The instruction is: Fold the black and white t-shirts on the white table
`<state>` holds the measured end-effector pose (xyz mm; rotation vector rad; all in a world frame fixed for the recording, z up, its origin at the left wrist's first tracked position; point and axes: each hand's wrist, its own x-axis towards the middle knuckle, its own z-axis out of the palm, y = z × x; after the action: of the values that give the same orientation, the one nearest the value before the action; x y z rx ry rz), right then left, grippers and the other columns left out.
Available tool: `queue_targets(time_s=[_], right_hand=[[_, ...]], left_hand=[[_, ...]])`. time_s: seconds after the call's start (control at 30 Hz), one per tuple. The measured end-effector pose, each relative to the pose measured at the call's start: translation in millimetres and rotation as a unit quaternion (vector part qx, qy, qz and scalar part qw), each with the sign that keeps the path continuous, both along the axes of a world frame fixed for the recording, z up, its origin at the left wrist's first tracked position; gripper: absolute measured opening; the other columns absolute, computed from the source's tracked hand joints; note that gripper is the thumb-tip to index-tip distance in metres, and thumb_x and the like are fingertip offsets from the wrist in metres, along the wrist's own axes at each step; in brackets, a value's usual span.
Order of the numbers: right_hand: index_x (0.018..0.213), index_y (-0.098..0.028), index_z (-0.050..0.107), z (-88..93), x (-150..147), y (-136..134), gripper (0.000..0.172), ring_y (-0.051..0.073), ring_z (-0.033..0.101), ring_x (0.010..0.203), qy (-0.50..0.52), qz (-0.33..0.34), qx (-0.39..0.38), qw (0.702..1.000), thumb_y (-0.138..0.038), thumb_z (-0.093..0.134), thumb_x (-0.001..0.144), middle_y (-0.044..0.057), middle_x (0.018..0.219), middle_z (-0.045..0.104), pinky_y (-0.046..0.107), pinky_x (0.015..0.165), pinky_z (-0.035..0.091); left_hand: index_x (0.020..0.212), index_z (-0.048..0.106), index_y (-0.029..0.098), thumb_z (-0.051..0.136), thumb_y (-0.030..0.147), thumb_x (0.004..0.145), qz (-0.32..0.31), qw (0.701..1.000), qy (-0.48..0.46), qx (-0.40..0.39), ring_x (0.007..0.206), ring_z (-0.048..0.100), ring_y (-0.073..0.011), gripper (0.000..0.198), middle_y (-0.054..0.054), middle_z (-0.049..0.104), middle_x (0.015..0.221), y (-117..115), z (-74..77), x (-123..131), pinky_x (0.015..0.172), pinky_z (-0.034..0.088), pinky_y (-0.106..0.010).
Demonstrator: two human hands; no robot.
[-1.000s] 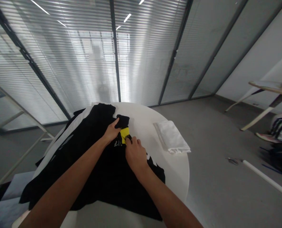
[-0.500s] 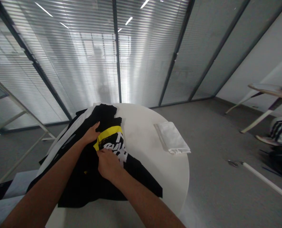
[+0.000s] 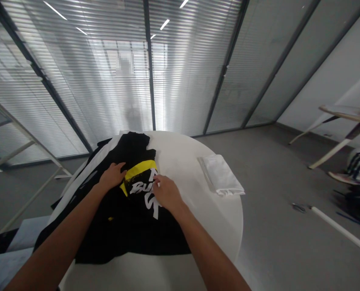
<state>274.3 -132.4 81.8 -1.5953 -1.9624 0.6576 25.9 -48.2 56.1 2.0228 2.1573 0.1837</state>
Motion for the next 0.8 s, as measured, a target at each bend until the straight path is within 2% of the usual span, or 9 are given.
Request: queue_targets(time_s=[0.13,0.23,0.33,0.4,0.47,0.57,0.67,0.8], right_hand=[[0.130,-0.020,0.054,-28.7,13.5,26.1,0.043,0.016,0.063,0.095,0.009,-0.002,-0.079,0.997,-0.020,0.046,0.088,0.007,0.114,0.067,0.030,0.089,0.045],[0.133,-0.017,0.053,-44.7,9.9,33.6,0.050,0.019,0.061,0.101,0.039,0.028,-0.061,0.997,-0.018,0.051,0.083,0.008,0.114,0.067,0.032,0.093,0.044],[0.128,-0.018,0.058,-51.8,5.7,33.6,0.055,0.020,0.060,0.100,0.073,0.034,-0.070,0.994,-0.011,0.055,0.074,0.007,0.110,0.068,0.033,0.093,0.044],[0.124,-0.018,0.061,-51.6,6.3,31.9,0.057,0.018,0.062,0.093,0.115,0.041,-0.109,0.987,-0.009,0.055,0.069,0.005,0.105,0.069,0.030,0.087,0.047],[0.123,-0.018,0.063,-48.2,9.3,30.1,0.058,0.016,0.063,0.082,0.167,0.045,-0.159,0.972,-0.009,0.055,0.066,0.004,0.098,0.070,0.027,0.078,0.048],[0.125,-0.016,0.061,-40.1,16.7,28.1,0.062,0.011,0.056,0.059,0.220,0.018,-0.232,0.947,-0.009,0.055,0.063,0.001,0.079,0.068,0.022,0.061,0.045],[0.125,-0.013,0.061,-33.6,27.6,27.4,0.064,0.007,0.041,0.043,0.240,-0.018,-0.277,0.930,-0.007,0.054,0.062,-0.005,0.056,0.056,0.019,0.047,0.034],[0.124,-0.011,0.061,-31.9,51.0,29.0,0.059,0.006,0.030,0.037,0.262,-0.041,-0.291,0.919,-0.011,0.052,0.066,-0.008,0.044,0.043,0.018,0.039,0.021]], left_hand=[[0.136,0.051,0.024,0.046,0.034,0.087,-0.038,0.997,-0.055,0.040,0.113,0.059,-0.0273,0.050,-0.012,0.052,0.131,0.7,-6.5,-4.7,0.098,0.043,-0.038],[0.132,0.057,0.019,0.048,0.026,0.086,-0.056,0.991,-0.102,0.069,0.117,0.056,-0.0228,0.047,-0.011,0.055,0.129,3.3,-11.1,-7.1,0.104,0.039,-0.032],[0.127,0.061,0.016,0.050,0.022,0.084,-0.062,0.981,-0.158,0.089,0.117,0.056,-0.0211,0.045,-0.011,0.059,0.127,4.0,-12.5,-5.2,0.106,0.037,-0.030],[0.127,0.061,0.016,0.051,0.022,0.083,-0.053,0.972,-0.212,0.080,0.110,0.061,-0.0209,0.045,-0.009,0.063,0.124,3.3,-11.6,-1.1,0.101,0.043,-0.031],[0.129,0.059,0.016,0.054,0.022,0.081,-0.030,0.961,-0.271,0.053,0.094,0.066,-0.0197,0.048,-0.009,0.066,0.120,2.5,-9.8,4.7,0.088,0.050,-0.030],[0.130,0.058,0.013,0.059,0.019,0.077,0.006,0.943,-0.333,0.015,0.074,0.068,-0.0172,0.053,-0.010,0.070,0.112,1.4,-6.9,15.7,0.073,0.053,-0.028],[0.128,0.059,0.011,0.061,0.016,0.075,0.029,0.925,-0.378,-0.018,0.071,0.068,-0.0168,0.054,-0.010,0.072,0.105,-0.4,-5.9,29.0,0.068,0.053,-0.026],[0.128,0.059,0.011,0.061,0.014,0.074,0.035,0.905,-0.423,-0.040,0.077,0.070,-0.0183,0.054,-0.010,0.072,0.107,-3.2,-9.5,51.3,0.071,0.054,-0.027]])
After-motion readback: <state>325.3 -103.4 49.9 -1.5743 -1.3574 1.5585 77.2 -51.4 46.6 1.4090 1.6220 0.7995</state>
